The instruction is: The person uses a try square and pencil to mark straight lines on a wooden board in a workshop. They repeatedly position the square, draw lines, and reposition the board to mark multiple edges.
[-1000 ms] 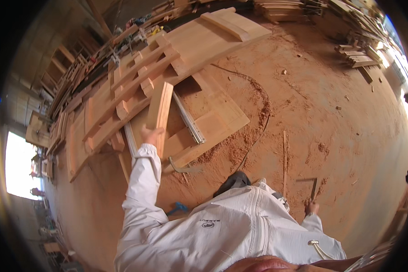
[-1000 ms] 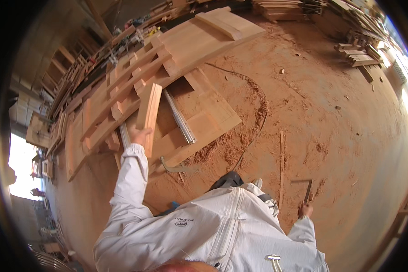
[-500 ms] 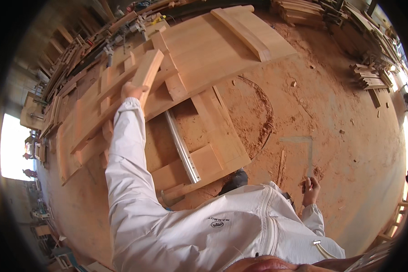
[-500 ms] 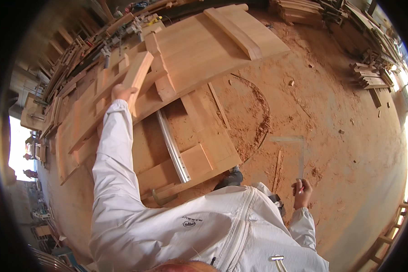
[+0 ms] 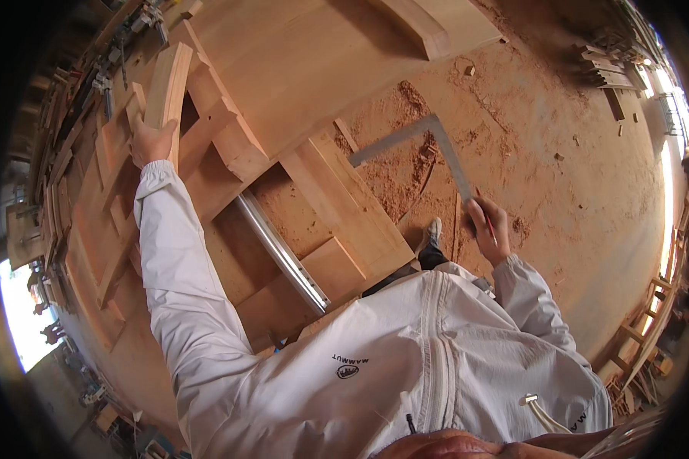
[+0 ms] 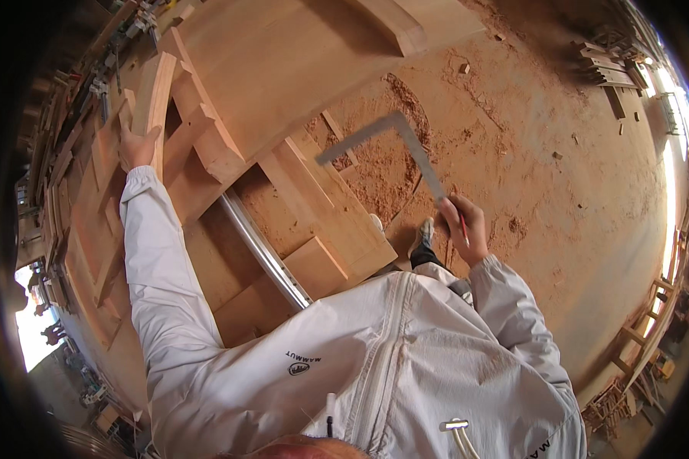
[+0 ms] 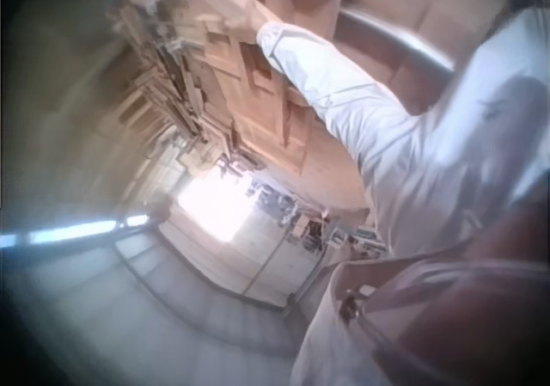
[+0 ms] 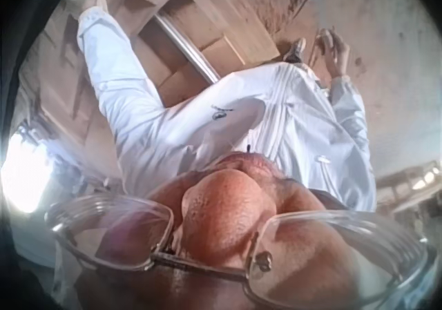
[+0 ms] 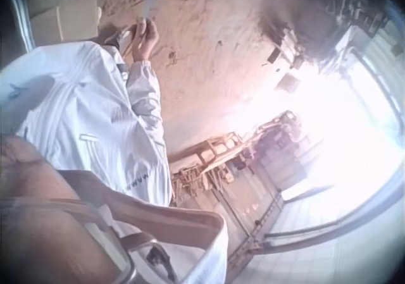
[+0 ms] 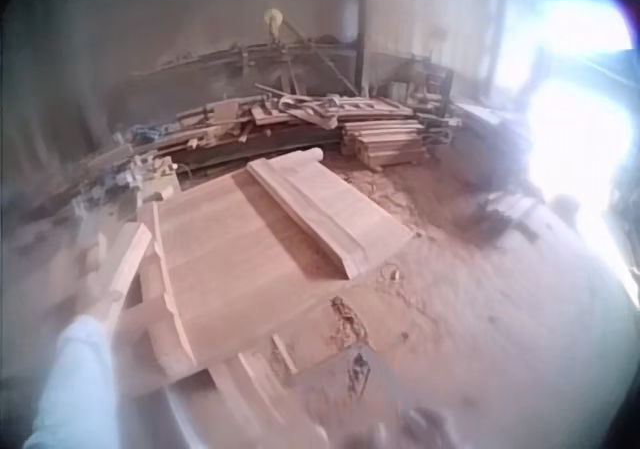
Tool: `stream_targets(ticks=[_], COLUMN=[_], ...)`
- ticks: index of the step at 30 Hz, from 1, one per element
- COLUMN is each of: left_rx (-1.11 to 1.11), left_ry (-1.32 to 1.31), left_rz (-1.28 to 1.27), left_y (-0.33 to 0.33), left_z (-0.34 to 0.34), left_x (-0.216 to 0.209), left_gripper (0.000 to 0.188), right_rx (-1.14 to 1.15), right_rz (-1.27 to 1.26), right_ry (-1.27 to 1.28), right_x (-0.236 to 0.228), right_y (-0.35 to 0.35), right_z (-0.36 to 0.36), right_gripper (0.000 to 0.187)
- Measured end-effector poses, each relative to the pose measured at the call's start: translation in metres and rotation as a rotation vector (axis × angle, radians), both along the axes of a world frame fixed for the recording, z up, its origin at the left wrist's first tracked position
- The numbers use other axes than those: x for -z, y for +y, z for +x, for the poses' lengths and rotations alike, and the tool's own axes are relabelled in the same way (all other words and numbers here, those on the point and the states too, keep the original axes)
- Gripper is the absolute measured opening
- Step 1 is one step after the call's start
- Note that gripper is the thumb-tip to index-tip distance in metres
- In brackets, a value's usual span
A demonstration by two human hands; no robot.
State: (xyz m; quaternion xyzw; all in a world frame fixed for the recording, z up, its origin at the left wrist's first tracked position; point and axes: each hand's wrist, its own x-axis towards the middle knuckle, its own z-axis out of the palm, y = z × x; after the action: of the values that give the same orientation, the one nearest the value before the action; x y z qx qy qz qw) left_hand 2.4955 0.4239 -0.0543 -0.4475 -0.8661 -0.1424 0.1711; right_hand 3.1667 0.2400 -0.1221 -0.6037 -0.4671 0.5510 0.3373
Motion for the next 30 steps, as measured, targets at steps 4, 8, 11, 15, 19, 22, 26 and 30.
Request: stream_targets(ticks=[4, 8, 11, 15, 19, 22, 26, 30], left_rx=[0.515, 0.929, 0.939, 0.735, 0.804, 0.854, 0.868, 0.863], left_ry=[0.140, -0.392, -0.406, -0.599, -0.553, -0.455, -0.230, -0.074], left_rz=[0.394, 0.062, 0.105, -0.024, 0.108, 0.170, 0.203, 0.268], left_y=[-0.013, -0.045, -0.039, -0.017, -0.019, -0.024, -0.023, -0.021], left_z=[0.095, 0.215, 0.229, 0.239, 0.245, 0.252, 0.258, 0.260], left_x=[-0.005, -0.003, 0.034, 0.065, 0.085, 0.099, 0.111, 0.118], left_gripper=[0.052, 0.046, 0.038, 0.030, 0.022, 0.015, 0.013, 0.013], right_rx=[-0.143, -0.241, -0.271, -0.294, -0.276, -0.365, -0.260, -0.168], right_rz=[0.042, 0.094, 0.026, 0.113, 0.263, 0.317, 0.569, 0.646], right_ry=[0.063, 0.206, 0.322, 0.410, 0.372, -0.028, -0.037, 0.013], right_x=[0.030, 0.068, 0.098, 0.159, 0.206, 0.209, 0.181, 0.157], right_y=[0.065, 0.120, 0.141, 0.162, 0.178, 0.192, 0.203, 0.207], right_z=[-0.051, -0.098, -0.137, -0.156, -0.171, -0.172, -0.178, -0.186], right_gripper=[0.035, 0.035, 0.032, 0.031, 0.029, 0.027, 0.025, 0.024])
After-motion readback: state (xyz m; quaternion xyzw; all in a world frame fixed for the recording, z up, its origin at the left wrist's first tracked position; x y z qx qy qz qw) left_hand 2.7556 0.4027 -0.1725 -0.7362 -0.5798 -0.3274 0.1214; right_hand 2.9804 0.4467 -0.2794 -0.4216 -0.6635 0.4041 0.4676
